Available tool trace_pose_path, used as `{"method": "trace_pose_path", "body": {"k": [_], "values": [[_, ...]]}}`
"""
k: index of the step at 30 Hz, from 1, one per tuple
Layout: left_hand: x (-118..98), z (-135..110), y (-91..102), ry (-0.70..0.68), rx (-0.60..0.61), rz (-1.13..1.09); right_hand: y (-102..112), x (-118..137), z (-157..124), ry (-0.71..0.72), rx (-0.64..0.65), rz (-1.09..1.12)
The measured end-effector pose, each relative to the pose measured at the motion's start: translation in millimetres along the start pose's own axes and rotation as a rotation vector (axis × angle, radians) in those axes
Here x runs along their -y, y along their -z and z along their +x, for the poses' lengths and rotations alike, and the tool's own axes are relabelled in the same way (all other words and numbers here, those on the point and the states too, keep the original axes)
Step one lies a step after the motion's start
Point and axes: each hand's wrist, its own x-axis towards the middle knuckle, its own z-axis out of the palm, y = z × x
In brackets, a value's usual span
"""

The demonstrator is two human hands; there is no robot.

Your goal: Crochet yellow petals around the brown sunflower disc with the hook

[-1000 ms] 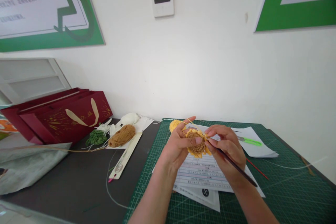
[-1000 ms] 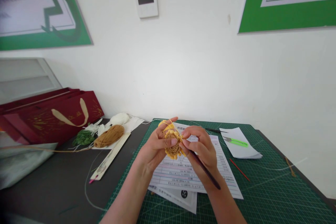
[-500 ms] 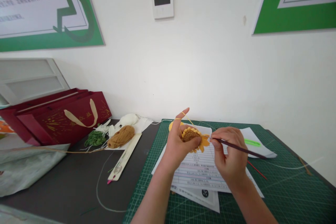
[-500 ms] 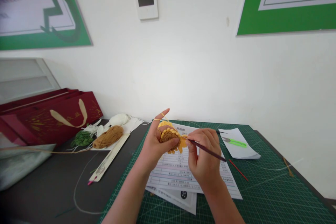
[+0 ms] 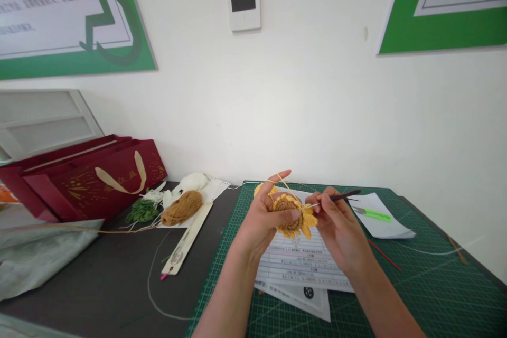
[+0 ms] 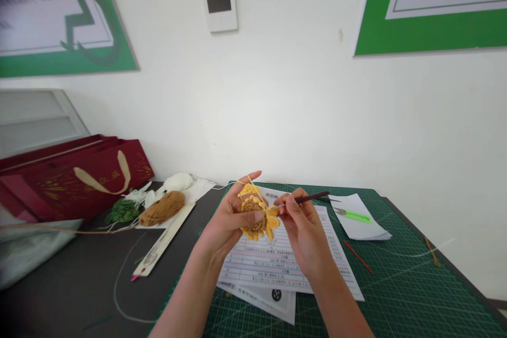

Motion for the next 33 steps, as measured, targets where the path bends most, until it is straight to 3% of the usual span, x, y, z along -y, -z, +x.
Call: {"method": "trace_pose_path", "body": {"k": [10, 18, 23, 28, 33], "values": [[6, 2, -0.1, -0.034, 0.029, 0.026, -5, -8, -4, 0.098, 0.047, 0.069], [3, 2, -0.3, -0.205, -0.011, 0.161, 0, -10, -1, 0.045, 0.047, 0.069], [7, 1, -0.8, -0.304, -0.068, 0.247, -3, -20, -2, 0.029, -0.033, 0.131], [20, 3, -4.6, -0.252, -0.085, 0.241, -3, -32, -3, 0.023, -0.106, 0.272], [20, 8, -3.6, -0.142, -0.119, 0.075, -7, -31, -6, -0.009, -0.076, 0.329]]}}
